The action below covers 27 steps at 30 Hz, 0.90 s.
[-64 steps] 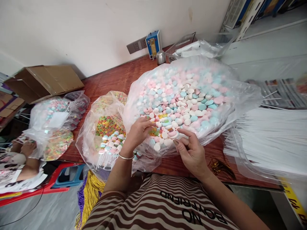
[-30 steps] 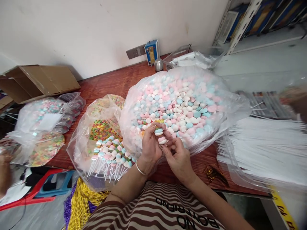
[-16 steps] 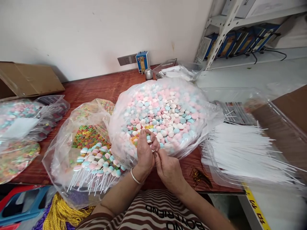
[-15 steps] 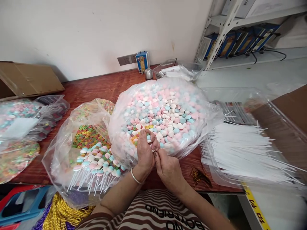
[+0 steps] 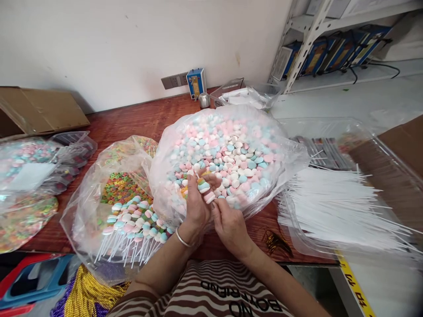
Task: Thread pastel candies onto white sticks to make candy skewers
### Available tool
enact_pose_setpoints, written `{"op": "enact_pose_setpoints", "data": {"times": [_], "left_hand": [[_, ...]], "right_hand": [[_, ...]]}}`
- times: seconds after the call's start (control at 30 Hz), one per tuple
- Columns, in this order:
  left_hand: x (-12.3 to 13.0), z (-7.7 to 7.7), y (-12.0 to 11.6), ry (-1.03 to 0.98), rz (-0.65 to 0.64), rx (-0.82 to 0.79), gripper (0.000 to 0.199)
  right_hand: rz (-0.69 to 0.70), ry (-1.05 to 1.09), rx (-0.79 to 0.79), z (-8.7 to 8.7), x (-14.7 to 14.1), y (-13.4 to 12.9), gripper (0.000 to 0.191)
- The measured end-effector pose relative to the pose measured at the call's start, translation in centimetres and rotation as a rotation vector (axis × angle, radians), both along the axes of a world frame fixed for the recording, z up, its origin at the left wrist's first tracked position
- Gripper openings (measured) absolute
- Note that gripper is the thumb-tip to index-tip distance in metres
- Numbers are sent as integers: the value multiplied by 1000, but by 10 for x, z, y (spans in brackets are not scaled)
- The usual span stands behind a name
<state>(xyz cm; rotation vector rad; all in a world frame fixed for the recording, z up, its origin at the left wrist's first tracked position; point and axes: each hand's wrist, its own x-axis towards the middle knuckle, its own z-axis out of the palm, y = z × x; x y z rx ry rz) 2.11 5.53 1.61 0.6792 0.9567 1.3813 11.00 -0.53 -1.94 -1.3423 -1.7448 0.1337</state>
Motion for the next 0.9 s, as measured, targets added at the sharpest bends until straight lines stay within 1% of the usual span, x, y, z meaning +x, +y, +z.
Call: {"op": "enact_pose_setpoints", "data": {"times": [0.03,0.07,0.1,0.17,0.23,0.3,0.37,0.43,0.53,0.6,0.63,0.67,0.73,0.83,0.9], "left_hand": [[-6,2,10,123,-30,54,55],[-11,4,21,289,-57,135,53],[-17,5,34,508,-91,238,45],[-25,5,61,997,-216,458,29],[-28,4,85,1373,-386,600,23],[-27,1,102,1609,-518,652,17],[-25,-2,111,1721,-573,647,11],[-24,-6,114,1731,-574,647,11],[-25,-13,111,1655,-555,718,21],[-27,-15,106,1578,-508,736,25],[-28,-14,102,1518,-462,709,26],[-28,-12,98,1430,-420,654,26],[-29,-7,90,1164,-379,486,26],[-29,1,75,719,-399,216,35],[-30,4,66,527,-387,105,42]], "right_hand": [[0,58,-26,2,6,-1,29],[-13,111,-45,3,13,-3,26],[-38,153,-54,4,20,-4,23],[-97,206,-47,3,32,-6,20],[-133,226,-34,1,40,-7,19],[-141,230,-28,-2,44,-7,18],[-133,233,-36,-4,46,-7,18],[-129,233,-45,-5,47,-7,18],[-137,234,-53,-6,49,-6,21],[-135,233,-67,-7,50,-5,22],[-127,232,-77,-8,50,-5,22],[-115,232,-87,-8,50,-4,21],[-81,235,-97,-9,49,-3,19],[-19,249,-109,-8,48,-3,19],[16,261,-135,-7,47,-3,18]]}}
